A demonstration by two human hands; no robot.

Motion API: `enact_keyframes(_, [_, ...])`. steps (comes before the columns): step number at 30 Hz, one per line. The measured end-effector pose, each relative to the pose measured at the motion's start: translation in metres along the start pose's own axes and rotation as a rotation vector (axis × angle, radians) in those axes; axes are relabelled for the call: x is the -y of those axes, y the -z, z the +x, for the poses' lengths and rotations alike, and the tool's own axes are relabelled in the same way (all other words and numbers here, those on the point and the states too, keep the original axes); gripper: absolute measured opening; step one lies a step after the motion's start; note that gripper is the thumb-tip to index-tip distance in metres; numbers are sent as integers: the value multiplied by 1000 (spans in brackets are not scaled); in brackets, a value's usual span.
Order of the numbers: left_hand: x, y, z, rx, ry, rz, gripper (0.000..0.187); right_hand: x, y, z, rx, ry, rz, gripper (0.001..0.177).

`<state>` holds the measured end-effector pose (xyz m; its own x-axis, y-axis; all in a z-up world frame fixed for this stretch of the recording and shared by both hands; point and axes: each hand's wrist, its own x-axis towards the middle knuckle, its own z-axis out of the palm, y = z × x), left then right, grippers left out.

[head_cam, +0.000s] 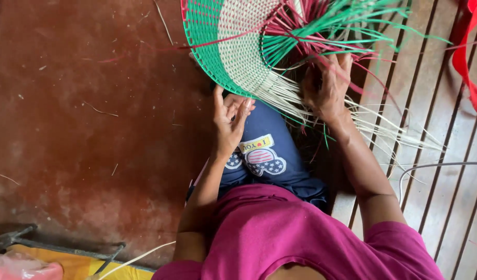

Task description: Weaving a colorful circular fan using green, red, and white strands of material.

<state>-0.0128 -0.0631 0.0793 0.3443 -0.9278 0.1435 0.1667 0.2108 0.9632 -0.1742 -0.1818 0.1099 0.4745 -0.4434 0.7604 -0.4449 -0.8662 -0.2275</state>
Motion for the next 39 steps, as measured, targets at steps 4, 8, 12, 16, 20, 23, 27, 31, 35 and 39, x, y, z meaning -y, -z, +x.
enact_keyframes(4, [21, 11, -1, -24, -10, 77, 54, -24, -5, -3, -34, 164, 74, 26])
enact_keyframes(8, [22, 21, -9, -17, 27, 98, 32, -23, -2, 2, 42, 202, 175, 25])
enact_keyframes(12, [40, 43, -22, -80, 78, 69, 34, -18, 5, 3, 176, 199, 300, 21])
enact_keyframes(16, [28, 67, -22, -164, 99, 2, 39, -13, 15, 8, 250, 201, 368, 18])
enact_keyframes(20, [2, 77, -18, -234, 13, 5, 42, -7, 20, 7, 306, 150, 404, 19])
enact_keyframes(23, [5, 86, -24, -248, 25, 20, 46, -1, 22, 8, 343, 108, 428, 20])
enact_keyframes(27, [-11, 82, -21, -246, 50, 71, 49, -9, 20, 0, 381, 93, 415, 23])
enact_keyframes(31, [-15, 90, -30, -238, 13, 355, 57, 4, 26, 14, 341, 135, 326, 18])
enact_keyframes(35, [-34, 87, -37, -239, 7, 740, 29, 6, 27, 15, 350, 142, 292, 21])
enact_keyframes(39, [-52, 43, -25, -198, -257, 734, 18, 4, 26, 14, 368, 163, 314, 21])
